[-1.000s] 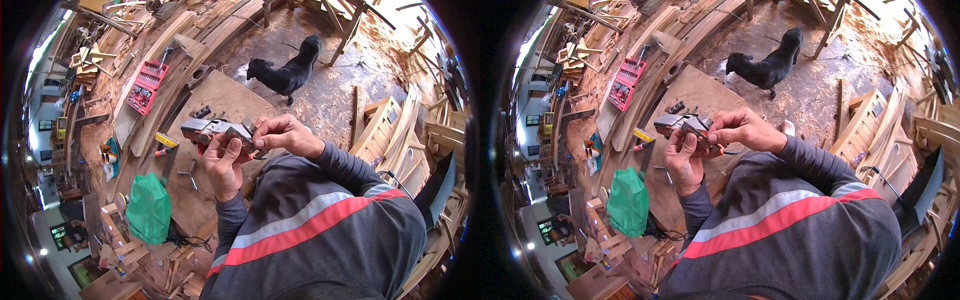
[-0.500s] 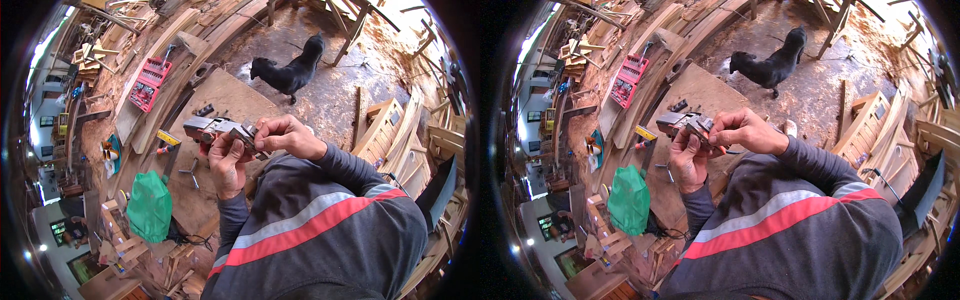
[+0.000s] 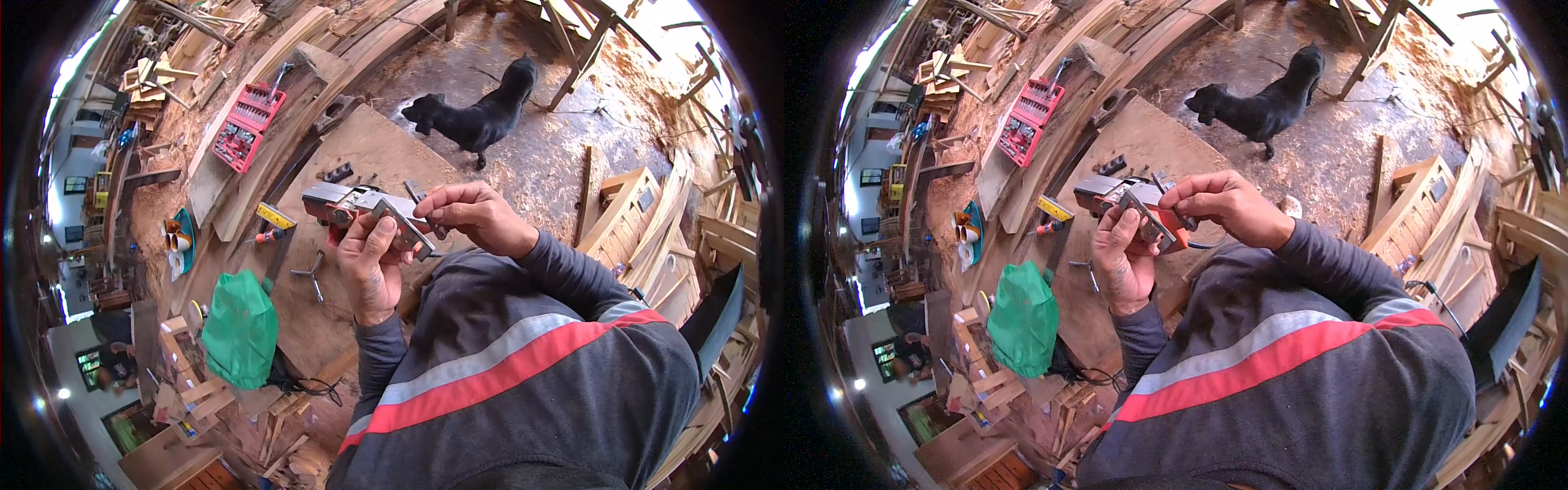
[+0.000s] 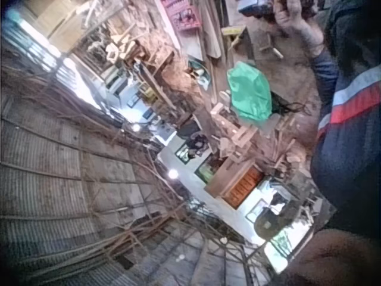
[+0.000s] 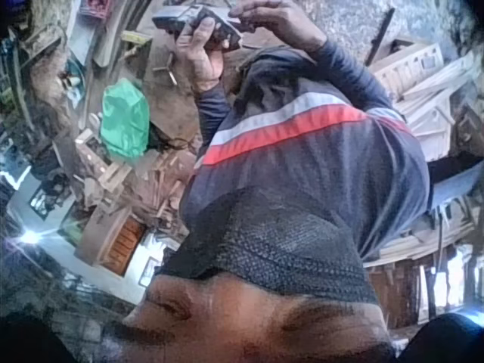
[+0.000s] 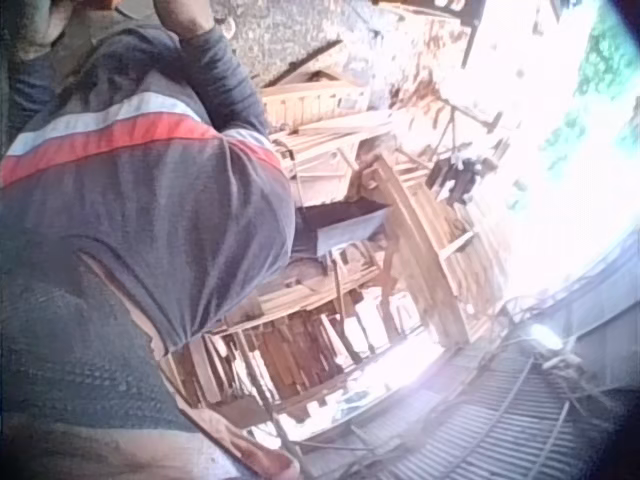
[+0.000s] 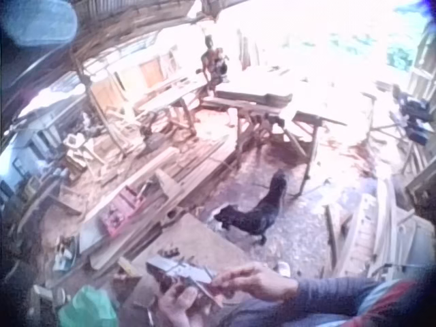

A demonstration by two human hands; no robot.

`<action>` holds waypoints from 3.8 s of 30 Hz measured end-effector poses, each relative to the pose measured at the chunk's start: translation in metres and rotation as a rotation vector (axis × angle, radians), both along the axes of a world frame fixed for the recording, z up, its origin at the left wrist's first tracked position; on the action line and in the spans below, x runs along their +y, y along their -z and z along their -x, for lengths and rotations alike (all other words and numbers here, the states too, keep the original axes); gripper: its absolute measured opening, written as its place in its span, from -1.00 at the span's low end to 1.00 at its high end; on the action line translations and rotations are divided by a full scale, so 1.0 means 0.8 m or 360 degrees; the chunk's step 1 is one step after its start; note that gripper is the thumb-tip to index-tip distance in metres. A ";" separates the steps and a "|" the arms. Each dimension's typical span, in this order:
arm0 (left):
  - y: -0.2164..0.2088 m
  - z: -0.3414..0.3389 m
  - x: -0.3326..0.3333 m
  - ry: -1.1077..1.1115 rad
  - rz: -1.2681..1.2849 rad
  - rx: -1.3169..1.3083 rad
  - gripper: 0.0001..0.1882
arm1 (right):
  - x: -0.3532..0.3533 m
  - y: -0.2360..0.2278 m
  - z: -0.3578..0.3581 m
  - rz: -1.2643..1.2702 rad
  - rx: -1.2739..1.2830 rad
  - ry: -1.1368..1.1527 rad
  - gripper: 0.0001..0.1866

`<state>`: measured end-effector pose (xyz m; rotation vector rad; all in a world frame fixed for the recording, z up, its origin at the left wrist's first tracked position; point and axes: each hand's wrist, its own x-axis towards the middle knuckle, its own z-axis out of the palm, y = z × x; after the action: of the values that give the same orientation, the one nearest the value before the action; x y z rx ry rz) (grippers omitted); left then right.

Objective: The person disassembles an electric wood planer on a workbench by first using a tool to loosen the bolts on the blade assembly and then using a screwdriver to remove a screw from the plastic housing.

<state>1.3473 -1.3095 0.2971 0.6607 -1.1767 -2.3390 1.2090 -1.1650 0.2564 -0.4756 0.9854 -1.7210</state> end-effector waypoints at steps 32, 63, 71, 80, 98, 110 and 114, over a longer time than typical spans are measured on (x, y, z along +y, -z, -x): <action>-0.002 -0.003 -0.014 0.0029 -0.0166 0.0110 -0.70 | -0.034 -0.020 -0.009 -0.0031 -0.0415 0.0132 -0.38; 0.024 -0.025 -0.031 -0.0462 0.0010 0.0129 -0.68 | -0.077 -0.011 0.002 -0.0138 0.0119 0.0187 -0.85; 0.020 -0.014 -0.018 -0.0226 0.0053 0.0102 -0.60 | -0.057 -0.012 -0.004 -0.0101 0.0904 0.0054 -0.65; -0.003 -0.011 0.000 -0.0042 0.0208 0.0067 -0.75 | -0.039 -0.023 0.006 -0.0096 0.0471 -0.0014 -0.60; 0.020 -0.022 -0.009 -0.0171 0.0091 -0.0087 -0.75 | -0.053 0.025 0.021 -0.0365 0.0164 0.0225 -0.68; 0.013 -0.013 -0.006 -0.0257 0.0308 -0.0063 -0.72 | -0.043 0.023 0.010 -0.0037 0.0140 0.0132 -0.36; 0.023 -0.019 -0.012 -0.0221 0.0267 -0.0182 -0.68 | -0.042 0.017 0.013 -0.0008 -0.0106 -0.0075 -0.37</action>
<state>1.3629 -1.3194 0.2784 0.7977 -1.3156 -2.0858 1.1984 -1.1987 0.2430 -0.4326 0.9237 -1.6814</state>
